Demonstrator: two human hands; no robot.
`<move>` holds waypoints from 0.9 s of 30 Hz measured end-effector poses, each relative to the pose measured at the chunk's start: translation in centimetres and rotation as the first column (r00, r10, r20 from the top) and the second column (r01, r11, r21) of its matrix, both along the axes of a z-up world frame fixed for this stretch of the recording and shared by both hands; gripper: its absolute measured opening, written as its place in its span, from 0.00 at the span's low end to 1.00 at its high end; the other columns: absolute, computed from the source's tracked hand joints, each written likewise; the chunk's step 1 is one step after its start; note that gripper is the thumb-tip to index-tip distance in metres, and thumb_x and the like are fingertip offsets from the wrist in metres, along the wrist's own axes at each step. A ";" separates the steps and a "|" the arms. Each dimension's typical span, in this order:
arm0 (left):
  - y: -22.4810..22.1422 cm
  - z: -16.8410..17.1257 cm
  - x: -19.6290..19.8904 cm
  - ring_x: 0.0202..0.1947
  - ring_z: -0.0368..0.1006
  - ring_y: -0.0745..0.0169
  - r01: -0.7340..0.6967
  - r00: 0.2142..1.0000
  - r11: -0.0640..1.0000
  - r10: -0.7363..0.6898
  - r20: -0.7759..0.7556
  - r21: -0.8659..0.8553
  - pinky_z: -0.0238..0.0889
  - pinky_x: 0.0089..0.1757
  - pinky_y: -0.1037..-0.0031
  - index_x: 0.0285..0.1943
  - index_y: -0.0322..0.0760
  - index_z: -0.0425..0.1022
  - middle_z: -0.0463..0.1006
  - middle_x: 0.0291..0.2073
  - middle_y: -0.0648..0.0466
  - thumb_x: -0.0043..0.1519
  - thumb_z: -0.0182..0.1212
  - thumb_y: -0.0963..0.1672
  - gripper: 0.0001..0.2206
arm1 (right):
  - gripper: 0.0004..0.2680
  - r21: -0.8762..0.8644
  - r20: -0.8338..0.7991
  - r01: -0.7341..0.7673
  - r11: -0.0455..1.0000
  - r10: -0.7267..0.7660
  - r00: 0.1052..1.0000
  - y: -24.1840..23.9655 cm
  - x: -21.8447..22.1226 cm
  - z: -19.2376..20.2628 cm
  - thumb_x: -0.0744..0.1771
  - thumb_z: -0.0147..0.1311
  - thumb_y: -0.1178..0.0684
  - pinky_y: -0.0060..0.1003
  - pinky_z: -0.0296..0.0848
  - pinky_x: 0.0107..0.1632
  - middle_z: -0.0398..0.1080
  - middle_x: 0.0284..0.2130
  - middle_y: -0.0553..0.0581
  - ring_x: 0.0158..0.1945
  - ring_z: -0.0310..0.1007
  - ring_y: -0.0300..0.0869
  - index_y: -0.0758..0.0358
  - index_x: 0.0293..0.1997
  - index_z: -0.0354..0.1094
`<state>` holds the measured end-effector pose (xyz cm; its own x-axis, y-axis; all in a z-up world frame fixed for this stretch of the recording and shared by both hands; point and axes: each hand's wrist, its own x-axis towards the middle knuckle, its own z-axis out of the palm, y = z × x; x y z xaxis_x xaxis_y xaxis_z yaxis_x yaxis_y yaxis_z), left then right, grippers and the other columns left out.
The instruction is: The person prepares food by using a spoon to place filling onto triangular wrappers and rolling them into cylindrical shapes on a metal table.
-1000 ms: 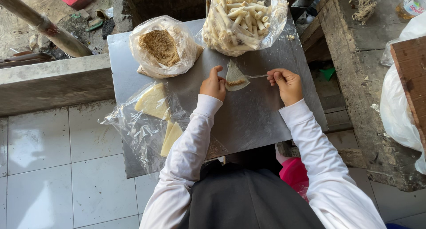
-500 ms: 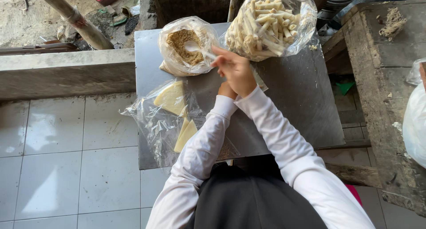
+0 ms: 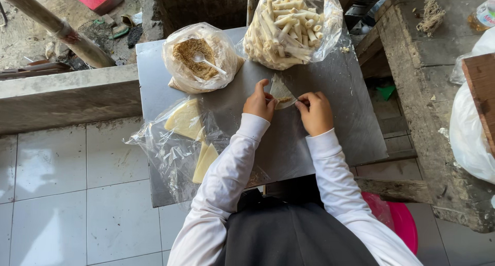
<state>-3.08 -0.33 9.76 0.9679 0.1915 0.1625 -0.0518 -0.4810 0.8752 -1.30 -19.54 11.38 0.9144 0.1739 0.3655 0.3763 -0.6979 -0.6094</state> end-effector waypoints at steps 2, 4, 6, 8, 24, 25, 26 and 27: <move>-0.2 -0.1 0.2 0.37 0.82 0.50 -0.005 1.000 1.000 0.005 0.010 0.001 0.72 0.39 0.65 0.65 0.36 0.63 0.83 0.36 0.49 0.57 0.68 0.41 0.26 | 0.06 -0.069 0.046 0.049 0.996 -0.046 0.998 0.5 -0.5 -0.5 0.62 0.66 0.58 0.46 0.70 0.43 0.71 0.34 0.60 0.39 0.73 0.53 0.66 0.37 0.74; -0.2 -0.3 0.3 0.36 0.81 0.49 -0.004 1.000 1.000 0.004 0.024 0.026 0.72 0.39 0.64 0.65 0.36 0.63 0.83 0.36 0.48 0.57 0.68 0.41 0.27 | 0.05 -0.058 0.031 0.043 0.997 -0.041 0.999 0.8 -0.4 -0.6 0.63 0.64 0.59 0.46 0.71 0.44 0.71 0.35 0.60 0.40 0.73 0.53 0.66 0.37 0.73; -0.3 -0.3 0.3 0.36 0.81 0.48 0.000 0.999 0.997 -0.004 0.046 0.072 0.72 0.39 0.63 0.65 0.36 0.63 0.83 0.36 0.48 0.57 0.67 0.41 0.26 | 0.04 -0.044 0.028 0.040 0.998 -0.039 0.999 1.1 -0.2 -0.6 0.64 0.63 0.60 0.46 0.71 0.44 0.71 0.35 0.60 0.41 0.73 0.53 0.66 0.37 0.72; -0.4 -0.4 0.4 0.35 0.81 0.48 -0.005 0.998 0.996 -0.001 0.065 0.089 0.71 0.38 0.63 0.65 0.35 0.63 0.82 0.35 0.48 0.57 0.68 0.40 0.26 | 0.03 -0.029 0.031 0.036 0.999 -0.035 0.999 1.3 -0.2 -0.7 0.64 0.61 0.61 0.46 0.71 0.43 0.71 0.36 0.61 0.40 0.72 0.53 0.67 0.37 0.71; -0.5 -0.9 0.5 0.36 0.80 0.48 -0.021 0.995 0.988 0.006 0.101 0.151 0.70 0.38 0.61 0.65 0.35 0.62 0.82 0.35 0.49 0.57 0.68 0.40 0.27 | 0.09 0.237 0.022 -0.177 0.955 0.177 0.984 3.2 -0.4 -0.4 0.64 0.61 0.66 0.37 0.77 0.41 0.74 0.40 0.61 0.39 0.79 0.44 0.69 0.48 0.72; -0.6 -0.9 0.5 0.36 0.80 0.48 -0.019 0.995 0.988 0.004 0.099 0.150 0.70 0.38 0.61 0.65 0.34 0.62 0.82 0.35 0.48 0.57 0.68 0.41 0.27 | 0.09 0.239 0.021 -0.168 0.956 0.168 0.986 3.2 -0.4 -0.4 0.64 0.61 0.66 0.36 0.77 0.41 0.74 0.41 0.61 0.38 0.78 0.44 0.69 0.48 0.72; -0.5 -0.8 0.5 0.36 0.80 0.48 -0.017 0.995 0.989 0.003 0.097 0.150 0.70 0.38 0.62 0.65 0.34 0.62 0.82 0.35 0.48 0.57 0.69 0.41 0.27 | 0.10 0.241 0.021 -0.160 0.957 0.160 0.987 3.2 -0.4 -0.3 0.63 0.61 0.66 0.36 0.78 0.40 0.73 0.41 0.62 0.38 0.78 0.45 0.70 0.47 0.72; -0.5 -0.8 0.5 0.36 0.80 0.48 -0.016 0.995 0.989 0.002 0.096 0.150 0.70 0.38 0.62 0.65 0.34 0.62 0.82 0.36 0.48 0.57 0.69 0.41 0.27 | 0.09 0.241 0.025 -0.152 0.959 0.150 0.988 3.2 -0.4 -0.2 0.63 0.60 0.67 0.36 0.78 0.40 0.73 0.42 0.62 0.38 0.78 0.45 0.70 0.47 0.72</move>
